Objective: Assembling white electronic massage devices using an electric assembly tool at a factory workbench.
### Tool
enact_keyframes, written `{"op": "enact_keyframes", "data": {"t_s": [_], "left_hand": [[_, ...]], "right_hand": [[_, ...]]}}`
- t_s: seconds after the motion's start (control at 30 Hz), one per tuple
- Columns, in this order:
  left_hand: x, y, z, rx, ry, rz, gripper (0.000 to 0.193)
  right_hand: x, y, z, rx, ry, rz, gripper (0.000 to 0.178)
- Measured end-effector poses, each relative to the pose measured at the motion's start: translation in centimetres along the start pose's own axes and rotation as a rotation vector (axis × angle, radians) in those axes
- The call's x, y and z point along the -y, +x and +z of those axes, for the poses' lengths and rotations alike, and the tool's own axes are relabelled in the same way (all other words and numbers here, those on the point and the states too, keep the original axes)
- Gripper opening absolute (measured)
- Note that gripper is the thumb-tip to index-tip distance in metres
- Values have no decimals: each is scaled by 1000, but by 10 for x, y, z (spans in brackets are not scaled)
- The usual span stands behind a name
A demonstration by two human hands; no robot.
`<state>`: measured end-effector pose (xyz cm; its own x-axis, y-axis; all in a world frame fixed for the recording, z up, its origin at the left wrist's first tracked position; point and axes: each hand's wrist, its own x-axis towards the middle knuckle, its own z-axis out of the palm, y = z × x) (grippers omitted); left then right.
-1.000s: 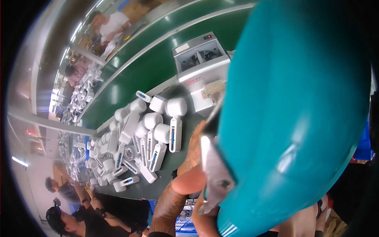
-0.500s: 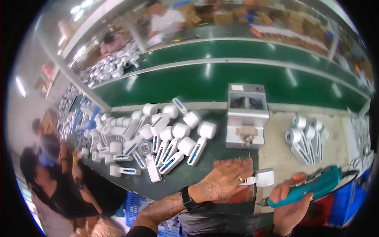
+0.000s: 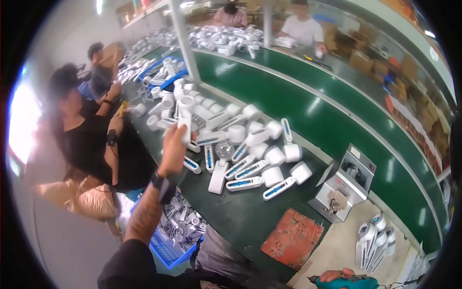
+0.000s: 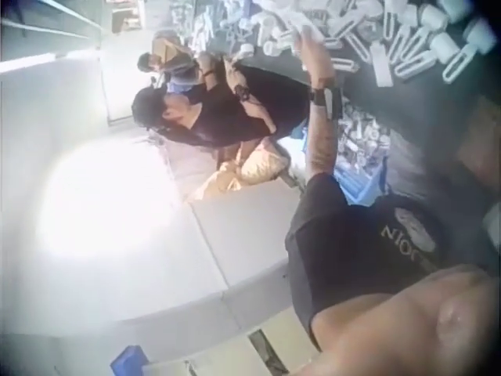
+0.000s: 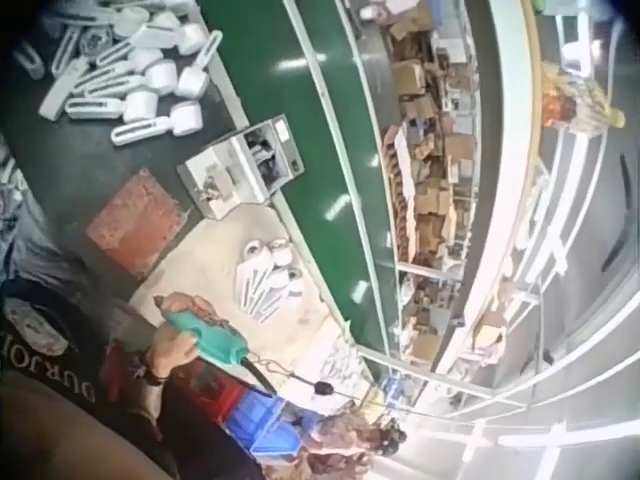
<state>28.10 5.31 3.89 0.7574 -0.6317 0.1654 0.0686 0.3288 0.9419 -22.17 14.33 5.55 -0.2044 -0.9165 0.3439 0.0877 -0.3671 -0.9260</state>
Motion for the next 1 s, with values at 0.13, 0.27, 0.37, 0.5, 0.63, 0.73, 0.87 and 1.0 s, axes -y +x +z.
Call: {"op": "enact_keyframes", "data": {"t_s": [0.13, 0.27, 0.37, 0.5, 0.63, 0.73, 0.87, 1.0], "left_hand": [[5, 107, -96, -159, 178, 60, 29], [40, 211, -148, -112, 1257, 260, 40], [-26, 294, -300, -56, 1638, 552, 48], [39, 280, -224, 65, 1712, 304, 47], [12, 178, -79, -138, 1016, 654, 51], [-3, 79, 44, 301, 848, 693, 39], [-25, -67, 174, 948, 619, 671, 30], [-18, -172, 239, 1304, 486, 550, 35]], "right_hand": [[-2, 2, 10, -24, 26, 73, 63], [-1, 2, 5, -15, -32, 53, 70], [-20, -7, -10, -27, 83, 130, 75], [-15, -12, -8, -13, 9, 171, 79], [-7, -19, -8, -44, -8, 181, 76], [-6, -12, -8, -18, 4, 151, 74], [-8, -11, -11, -63, -15, 145, 70], [5, -9, -7, -25, 3, 244, 75]]}}
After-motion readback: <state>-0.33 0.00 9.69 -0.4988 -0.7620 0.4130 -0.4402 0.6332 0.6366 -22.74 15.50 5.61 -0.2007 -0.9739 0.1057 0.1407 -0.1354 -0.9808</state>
